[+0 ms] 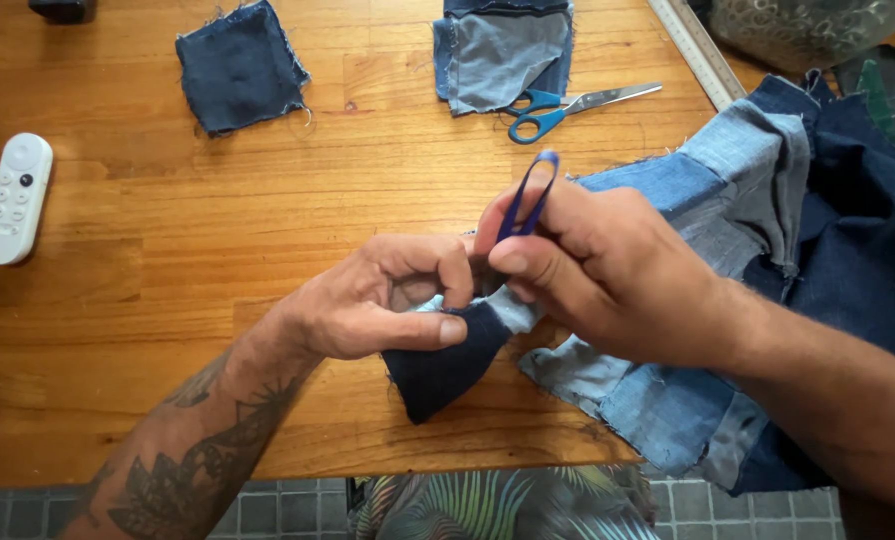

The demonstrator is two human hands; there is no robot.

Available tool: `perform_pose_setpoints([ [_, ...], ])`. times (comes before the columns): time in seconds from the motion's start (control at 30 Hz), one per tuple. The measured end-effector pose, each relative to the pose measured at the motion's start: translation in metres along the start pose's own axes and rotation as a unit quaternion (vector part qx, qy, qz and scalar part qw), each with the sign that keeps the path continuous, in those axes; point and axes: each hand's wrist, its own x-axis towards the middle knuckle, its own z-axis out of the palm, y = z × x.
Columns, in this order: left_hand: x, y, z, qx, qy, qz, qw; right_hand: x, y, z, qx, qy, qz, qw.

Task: Using a seam ripper to remove stitches and deconstruct denim patchwork on a wooden table

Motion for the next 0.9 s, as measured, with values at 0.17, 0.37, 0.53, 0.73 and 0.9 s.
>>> perform_pose_setpoints([
  [0.17,0.0011,-0.0043,-0.001,-0.027,-0.007,-0.01,1.0,0.0013,-0.0003,-0.0001,0.001,-0.011,0.016,1.0],
  [0.37,0.0029,-0.0032,-0.0001,-0.043,-0.005,-0.016,0.999,0.0031,-0.001,-0.0006,0.019,-0.004,0.023,1.0],
  [0.53,0.0037,-0.0045,-0.0004,-0.056,-0.007,-0.025,0.998,0.0034,0.0024,-0.0013,-0.019,-0.002,-0.01,1.0],
  [0.73,0.0012,-0.0046,-0.0022,-0.081,0.001,-0.044,0.996,0.0011,0.0024,-0.0007,-0.013,0.011,-0.016,1.0],
  [0.9,0.0012,-0.0065,-0.0034,-0.082,-0.009,-0.024,0.996,0.0044,-0.001,-0.0014,0.033,-0.008,0.037,0.999],
])
